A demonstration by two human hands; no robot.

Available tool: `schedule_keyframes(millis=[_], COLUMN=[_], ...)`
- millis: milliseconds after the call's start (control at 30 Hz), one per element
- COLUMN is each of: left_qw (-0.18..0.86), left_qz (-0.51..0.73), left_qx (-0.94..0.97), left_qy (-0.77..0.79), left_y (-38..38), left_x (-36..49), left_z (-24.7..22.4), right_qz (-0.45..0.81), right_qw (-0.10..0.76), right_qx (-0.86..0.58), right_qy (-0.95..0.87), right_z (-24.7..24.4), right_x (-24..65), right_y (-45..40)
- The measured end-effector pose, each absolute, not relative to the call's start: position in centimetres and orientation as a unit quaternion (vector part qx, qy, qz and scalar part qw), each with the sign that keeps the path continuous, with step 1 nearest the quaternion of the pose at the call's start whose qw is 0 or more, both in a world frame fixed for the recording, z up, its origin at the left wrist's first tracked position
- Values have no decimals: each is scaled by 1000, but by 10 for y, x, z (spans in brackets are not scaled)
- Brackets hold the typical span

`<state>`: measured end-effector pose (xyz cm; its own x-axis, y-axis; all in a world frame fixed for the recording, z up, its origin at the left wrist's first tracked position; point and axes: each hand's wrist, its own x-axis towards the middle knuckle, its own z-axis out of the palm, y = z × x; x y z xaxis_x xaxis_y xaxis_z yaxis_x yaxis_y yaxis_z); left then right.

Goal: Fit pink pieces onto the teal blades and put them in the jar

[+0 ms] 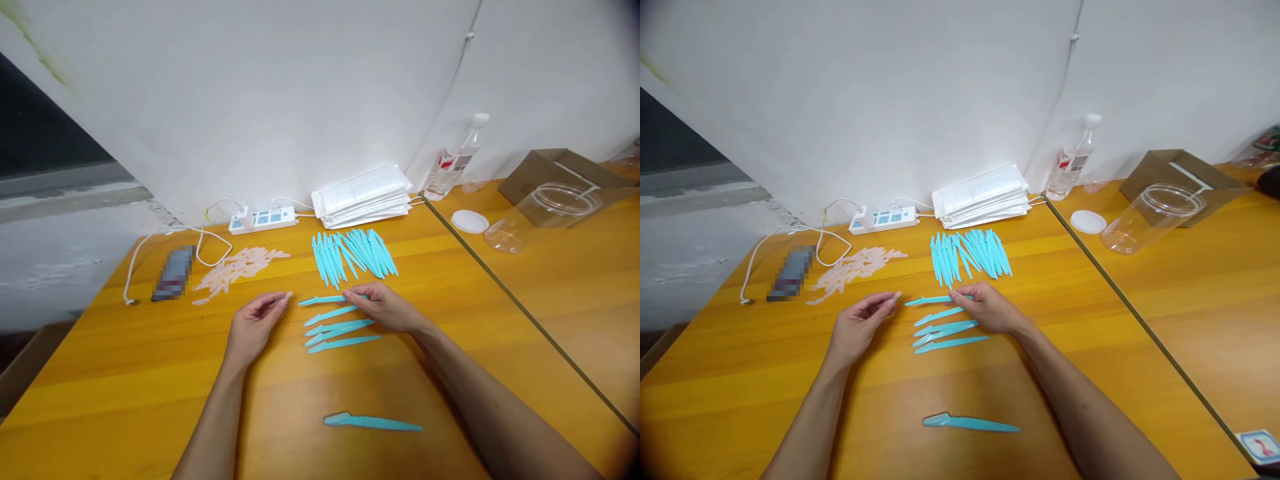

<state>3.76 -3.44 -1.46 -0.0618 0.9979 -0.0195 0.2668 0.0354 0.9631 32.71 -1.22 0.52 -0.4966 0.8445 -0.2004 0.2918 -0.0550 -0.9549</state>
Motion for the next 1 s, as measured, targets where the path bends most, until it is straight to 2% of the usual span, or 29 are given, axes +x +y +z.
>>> schedule_keyframes(millis=[367,833,1000], left_qw=[324,256,211], left_qz=[378,384,344], left_qx=[714,753,780], left_qy=[492,468,478], left_y=[-44,-47,-56], left_x=[45,60,66], left_z=[-4,-6,2], right_qz=[529,559,537], right_qw=[196,186,186], right_qx=[-497,-465,-445], right_qy=[-659,-661,-692], right_z=[4,8,13], right_x=[332,329,335], right_y=[-9,-13,-14])
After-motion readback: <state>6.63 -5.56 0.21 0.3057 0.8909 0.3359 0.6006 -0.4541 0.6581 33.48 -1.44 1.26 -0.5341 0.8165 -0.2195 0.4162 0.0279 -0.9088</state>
